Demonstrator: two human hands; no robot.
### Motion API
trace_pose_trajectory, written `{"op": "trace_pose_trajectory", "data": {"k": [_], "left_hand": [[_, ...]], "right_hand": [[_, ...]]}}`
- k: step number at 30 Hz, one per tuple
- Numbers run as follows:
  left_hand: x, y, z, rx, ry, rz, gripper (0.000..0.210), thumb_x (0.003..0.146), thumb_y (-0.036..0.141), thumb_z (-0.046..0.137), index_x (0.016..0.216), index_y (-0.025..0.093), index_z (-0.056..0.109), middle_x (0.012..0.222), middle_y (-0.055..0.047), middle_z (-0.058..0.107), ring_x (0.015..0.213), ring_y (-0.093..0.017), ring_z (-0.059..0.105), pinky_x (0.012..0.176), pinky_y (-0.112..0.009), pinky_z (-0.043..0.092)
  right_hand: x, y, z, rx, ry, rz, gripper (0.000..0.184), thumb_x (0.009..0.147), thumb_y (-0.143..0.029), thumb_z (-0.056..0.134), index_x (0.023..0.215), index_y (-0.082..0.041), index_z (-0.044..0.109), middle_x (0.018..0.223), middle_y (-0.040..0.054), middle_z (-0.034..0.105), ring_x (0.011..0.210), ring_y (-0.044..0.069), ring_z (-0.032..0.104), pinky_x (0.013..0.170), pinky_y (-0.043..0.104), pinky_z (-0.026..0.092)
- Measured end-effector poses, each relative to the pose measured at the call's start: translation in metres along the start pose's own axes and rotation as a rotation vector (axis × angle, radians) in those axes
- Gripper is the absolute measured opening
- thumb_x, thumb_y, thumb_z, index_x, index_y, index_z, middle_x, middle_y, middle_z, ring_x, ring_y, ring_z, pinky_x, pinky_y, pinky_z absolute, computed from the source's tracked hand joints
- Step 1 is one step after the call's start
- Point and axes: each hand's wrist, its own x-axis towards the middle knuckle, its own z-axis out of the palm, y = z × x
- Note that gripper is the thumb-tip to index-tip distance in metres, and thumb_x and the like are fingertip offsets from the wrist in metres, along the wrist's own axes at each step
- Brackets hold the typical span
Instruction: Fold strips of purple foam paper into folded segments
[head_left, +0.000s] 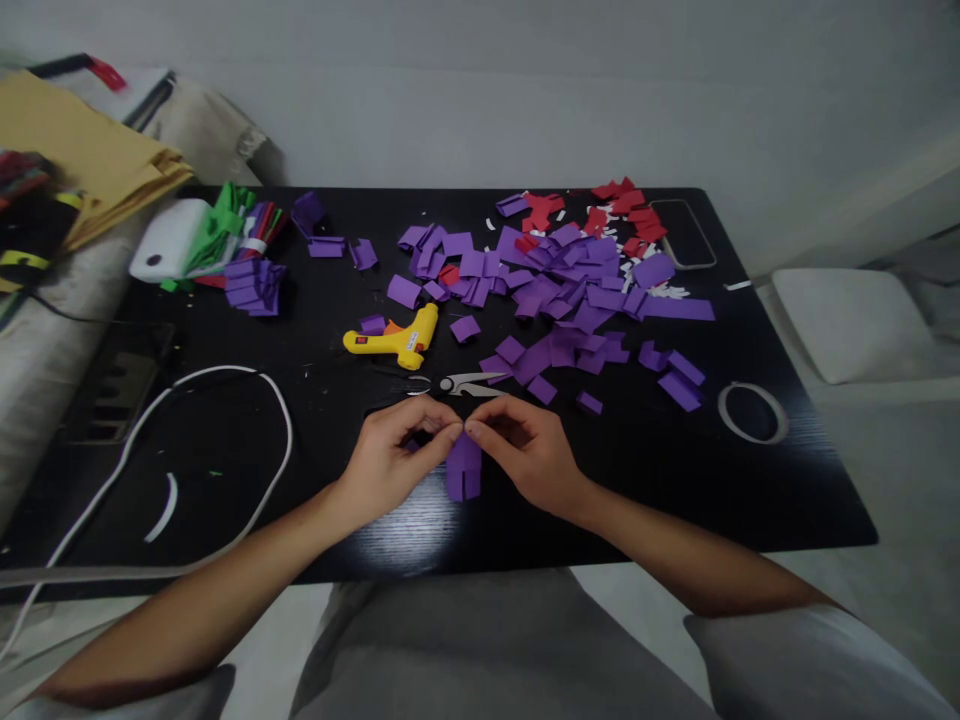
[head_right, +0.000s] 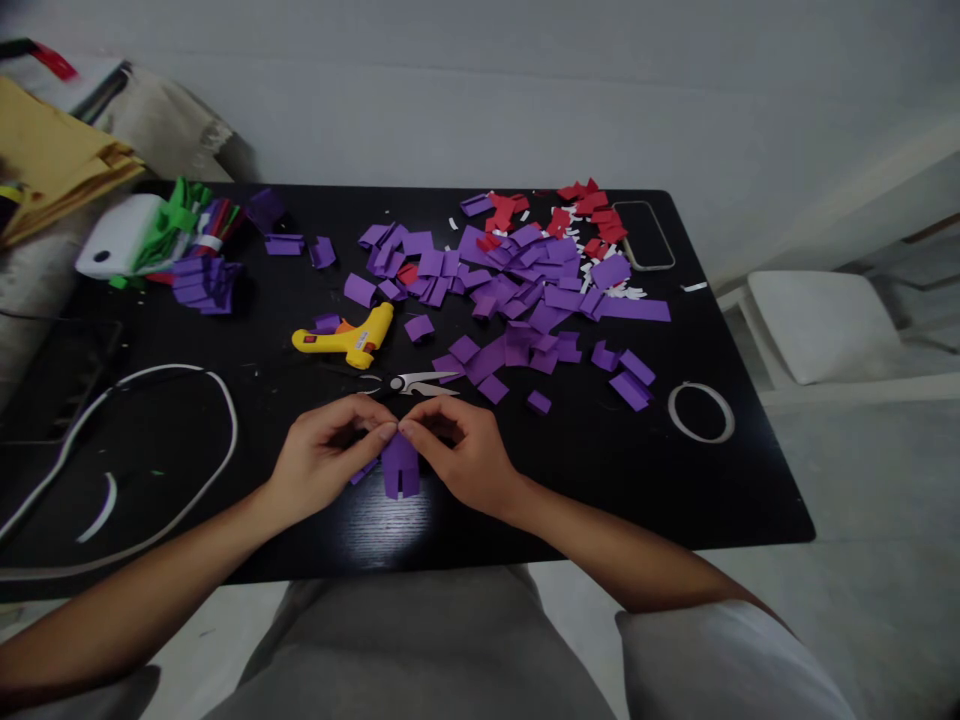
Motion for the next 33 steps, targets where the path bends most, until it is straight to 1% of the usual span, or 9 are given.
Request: {"op": "trace_pose_trajectory", "data": {"k": [7,13,19,24,29,33], "left_hand": [[0.0005,-0.0005,0.0005,-0.003,0.010,-0.005,0.008,0.093,0.024,0.072,0.090,0.017,0.073,0.076,-0.002,0.071,0.067,-0.012,0.065,0.064,-0.023,0.054],[0.0002,-0.0004,0.0015,-0.008,0.029,0.000,0.009,0.093,0.024,0.072,0.088,0.017,0.072,0.074,-0.001,0.070,0.065,-0.011,0.064,0.063,-0.022,0.053],[0.0005,0.0000,0.0017,0.007,0.030,-0.001,0.009,0.093,0.025,0.072,0.088,0.017,0.072,0.074,-0.001,0.070,0.065,-0.011,0.063,0.062,-0.022,0.052],[0.0006,0.0009,0.0008,0.019,0.006,-0.010,0.012,0.094,0.027,0.071,0.087,0.018,0.072,0.075,-0.002,0.071,0.066,-0.012,0.064,0.064,-0.022,0.053],[0.0003,-0.0005,0.0005,0.026,0.003,0.010,0.010,0.094,0.025,0.071,0.087,0.018,0.073,0.075,-0.002,0.071,0.067,-0.012,0.065,0.065,-0.023,0.053],[0.0003,-0.0017,0.0006,0.013,0.009,-0.006,0.008,0.093,0.024,0.072,0.087,0.018,0.073,0.074,-0.001,0.070,0.066,-0.011,0.064,0.063,-0.022,0.052]], "right_hand": [[0.0003,0.0016,-0.0001,0.018,-0.003,-0.006,0.012,0.090,-0.034,0.076,0.090,-0.022,0.074,0.088,0.0020,0.075,0.081,0.016,0.071,0.075,0.028,0.060],[0.0006,0.0009,-0.0003,0.023,-0.003,0.009,0.016,0.090,-0.037,0.076,0.091,-0.022,0.072,0.090,0.0033,0.075,0.084,0.017,0.072,0.079,0.030,0.062],[0.0005,0.0009,-0.0004,0.026,-0.002,0.006,0.011,0.089,-0.032,0.076,0.089,-0.021,0.073,0.088,0.0019,0.074,0.080,0.015,0.070,0.075,0.027,0.060],[0.0007,-0.0005,-0.0005,-0.020,-0.008,0.014,0.012,0.090,-0.033,0.074,0.088,-0.021,0.072,0.084,0.0016,0.073,0.076,0.015,0.068,0.070,0.027,0.058],[0.0000,0.0000,0.0002,-0.033,-0.014,0.011,0.013,0.091,-0.034,0.072,0.088,-0.022,0.070,0.082,0.0011,0.071,0.074,0.015,0.067,0.068,0.027,0.056],[-0.0002,0.0016,0.0007,-0.044,-0.017,-0.005,0.012,0.092,-0.033,0.070,0.088,-0.022,0.069,0.082,0.0009,0.070,0.073,0.015,0.066,0.068,0.027,0.056]]}}
